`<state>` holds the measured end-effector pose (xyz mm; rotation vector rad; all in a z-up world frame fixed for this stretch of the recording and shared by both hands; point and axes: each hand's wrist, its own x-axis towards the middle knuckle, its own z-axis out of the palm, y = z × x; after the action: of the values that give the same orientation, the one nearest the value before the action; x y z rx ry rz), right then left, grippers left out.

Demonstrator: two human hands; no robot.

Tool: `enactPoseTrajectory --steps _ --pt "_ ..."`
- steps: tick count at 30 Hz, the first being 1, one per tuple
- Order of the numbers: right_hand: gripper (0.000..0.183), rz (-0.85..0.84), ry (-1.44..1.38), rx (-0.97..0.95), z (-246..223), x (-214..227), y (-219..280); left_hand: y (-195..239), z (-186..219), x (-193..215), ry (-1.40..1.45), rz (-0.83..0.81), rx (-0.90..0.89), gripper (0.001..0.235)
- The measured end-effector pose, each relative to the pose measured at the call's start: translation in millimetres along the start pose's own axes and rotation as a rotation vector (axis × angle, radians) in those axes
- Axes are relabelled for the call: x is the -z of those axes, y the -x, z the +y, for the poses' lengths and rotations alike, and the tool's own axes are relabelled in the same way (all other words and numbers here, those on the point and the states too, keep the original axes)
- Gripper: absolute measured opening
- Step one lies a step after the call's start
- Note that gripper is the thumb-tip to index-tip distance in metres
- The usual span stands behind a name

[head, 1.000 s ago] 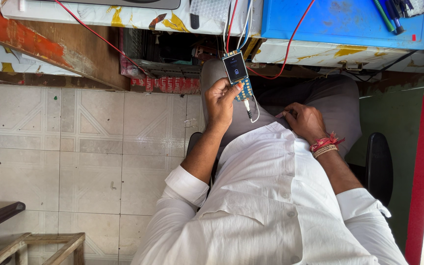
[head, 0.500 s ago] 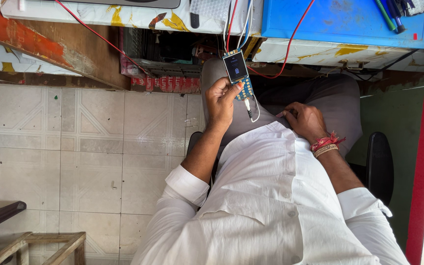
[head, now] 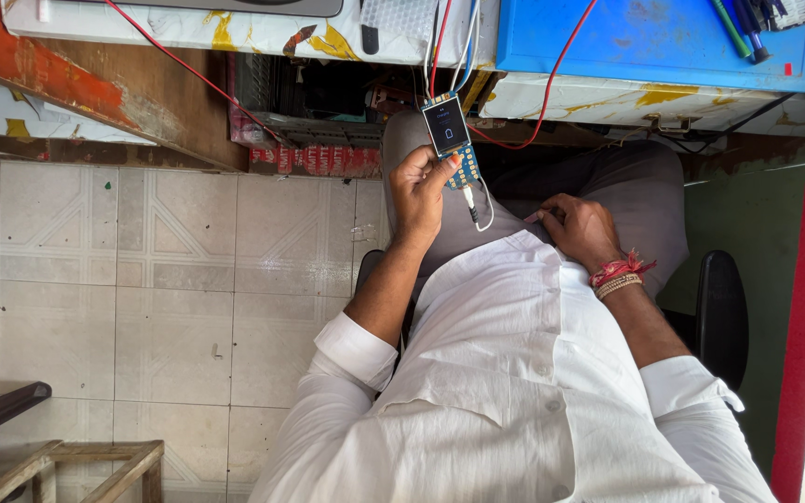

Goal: The person holds a small electronic device with a screen and keypad, then places it on a blue workbench. They use a yellow squeeze bottle to apply liquid to the keypad area, followed by wiping with a white cloth. The person then uses a small tool to scrape or clean the keypad surface.

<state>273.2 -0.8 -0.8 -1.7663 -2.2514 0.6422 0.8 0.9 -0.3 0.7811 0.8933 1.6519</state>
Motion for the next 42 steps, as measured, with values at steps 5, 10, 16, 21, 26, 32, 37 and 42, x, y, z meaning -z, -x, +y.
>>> enactPoseTrajectory --steps 5,10,16,21,26,32,37,42 --pt "0.022 -0.005 0.008 -0.006 3 -2 0 -3 -8 1 -0.012 0.002 -0.035 0.011" --pt "0.022 0.0 0.011 0.003 5 -4 -1 -7 -16 3 -0.012 0.001 -0.044 0.011" --pt "0.022 0.002 -0.02 0.0 6 -3 -1 -9 -19 3 -0.029 -0.001 -0.038 0.011" --pt "0.022 0.004 -0.014 0.006 7 -4 0 -8 -17 2 -0.04 0.0 -0.038 0.011" --pt "0.022 0.0 -0.015 -0.009 5 -3 -1 -6 -12 1 -0.038 -0.001 -0.037 0.012" --pt "0.022 0.011 -0.017 0.004 4 -3 0 -5 -11 1 -0.038 -0.009 -0.035 0.012" --pt "0.019 0.01 -0.018 0.026 8 -5 -1 -5 -14 2 -0.045 -0.008 -0.044 0.011" --pt "0.019 0.017 -0.027 0.04 11 -7 0 -5 -17 3 0.001 -0.016 -0.043 0.01"
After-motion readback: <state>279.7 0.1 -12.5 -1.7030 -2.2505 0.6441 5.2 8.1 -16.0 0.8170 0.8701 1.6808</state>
